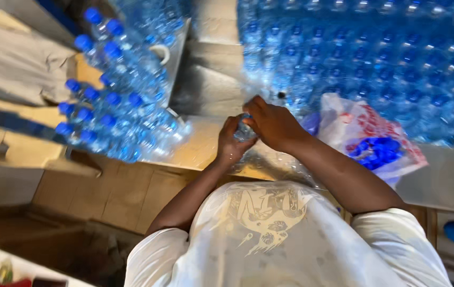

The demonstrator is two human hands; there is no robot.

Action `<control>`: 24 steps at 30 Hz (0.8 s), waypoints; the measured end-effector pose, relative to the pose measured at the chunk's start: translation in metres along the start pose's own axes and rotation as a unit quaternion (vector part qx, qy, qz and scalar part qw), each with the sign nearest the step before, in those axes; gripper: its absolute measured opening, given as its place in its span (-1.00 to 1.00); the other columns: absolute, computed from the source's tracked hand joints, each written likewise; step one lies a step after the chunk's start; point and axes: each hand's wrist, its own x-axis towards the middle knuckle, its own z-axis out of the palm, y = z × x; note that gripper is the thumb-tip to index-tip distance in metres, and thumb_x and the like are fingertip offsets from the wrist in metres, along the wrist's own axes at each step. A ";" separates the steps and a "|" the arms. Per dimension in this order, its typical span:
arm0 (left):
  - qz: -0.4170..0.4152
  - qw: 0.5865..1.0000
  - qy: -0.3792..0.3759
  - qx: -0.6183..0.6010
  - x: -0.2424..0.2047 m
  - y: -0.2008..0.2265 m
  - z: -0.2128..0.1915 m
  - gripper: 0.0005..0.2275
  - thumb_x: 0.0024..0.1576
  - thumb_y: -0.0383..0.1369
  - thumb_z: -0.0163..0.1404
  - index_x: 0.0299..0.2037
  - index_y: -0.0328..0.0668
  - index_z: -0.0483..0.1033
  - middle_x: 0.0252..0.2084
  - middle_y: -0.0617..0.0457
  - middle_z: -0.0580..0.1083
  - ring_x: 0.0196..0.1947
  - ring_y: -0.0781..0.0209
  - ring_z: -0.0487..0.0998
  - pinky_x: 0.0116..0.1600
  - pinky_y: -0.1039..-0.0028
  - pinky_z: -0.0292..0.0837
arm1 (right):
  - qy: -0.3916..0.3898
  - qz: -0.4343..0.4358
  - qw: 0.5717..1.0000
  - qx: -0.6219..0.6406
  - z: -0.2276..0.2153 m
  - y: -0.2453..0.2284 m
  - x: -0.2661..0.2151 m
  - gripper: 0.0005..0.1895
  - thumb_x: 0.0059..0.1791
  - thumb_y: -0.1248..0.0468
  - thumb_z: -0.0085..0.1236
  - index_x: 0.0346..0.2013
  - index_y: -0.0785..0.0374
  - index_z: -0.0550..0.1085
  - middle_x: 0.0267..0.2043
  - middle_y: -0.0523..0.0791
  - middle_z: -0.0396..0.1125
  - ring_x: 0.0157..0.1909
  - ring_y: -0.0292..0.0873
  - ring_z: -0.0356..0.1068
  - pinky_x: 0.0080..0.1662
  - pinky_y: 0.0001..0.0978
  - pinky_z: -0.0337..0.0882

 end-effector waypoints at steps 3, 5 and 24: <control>-0.091 0.996 0.007 0.015 -0.018 -0.007 -0.021 -0.55 -0.06 -0.26 0.48 0.03 -0.06 0.63 -0.11 -0.13 0.57 -0.04 -0.20 0.68 0.08 0.11 0.57 | -0.186 0.031 0.982 -0.013 0.010 -0.021 0.020 -0.71 0.29 0.19 -0.10 0.13 0.33 0.47 0.16 0.04 0.31 -0.30 0.30 0.57 -0.27 0.27 0.60; -0.044 0.995 -0.088 0.018 -0.021 -0.015 -0.036 -0.21 -0.13 -0.09 0.55 0.36 -0.04 0.54 0.12 -0.05 0.54 0.19 -0.15 0.63 0.25 0.16 0.53 | -0.196 0.003 0.980 -0.011 0.032 -0.014 0.023 -0.72 0.28 0.07 -0.15 0.06 0.19 0.40 0.08 0.05 0.27 -0.35 0.59 0.49 -0.24 0.53 0.52; -0.181 0.926 0.012 -0.331 -0.003 -0.029 -0.090 -0.59 0.37 0.06 0.08 0.12 -0.08 0.64 -0.05 0.13 0.58 -0.10 0.36 0.49 -0.05 0.54 0.46 | 0.205 0.142 0.937 0.243 0.062 0.041 -0.039 -0.66 0.22 0.49 -0.06 0.16 0.15 0.58 -0.14 -0.04 0.53 -0.12 -0.02 0.46 0.02 -0.16 0.45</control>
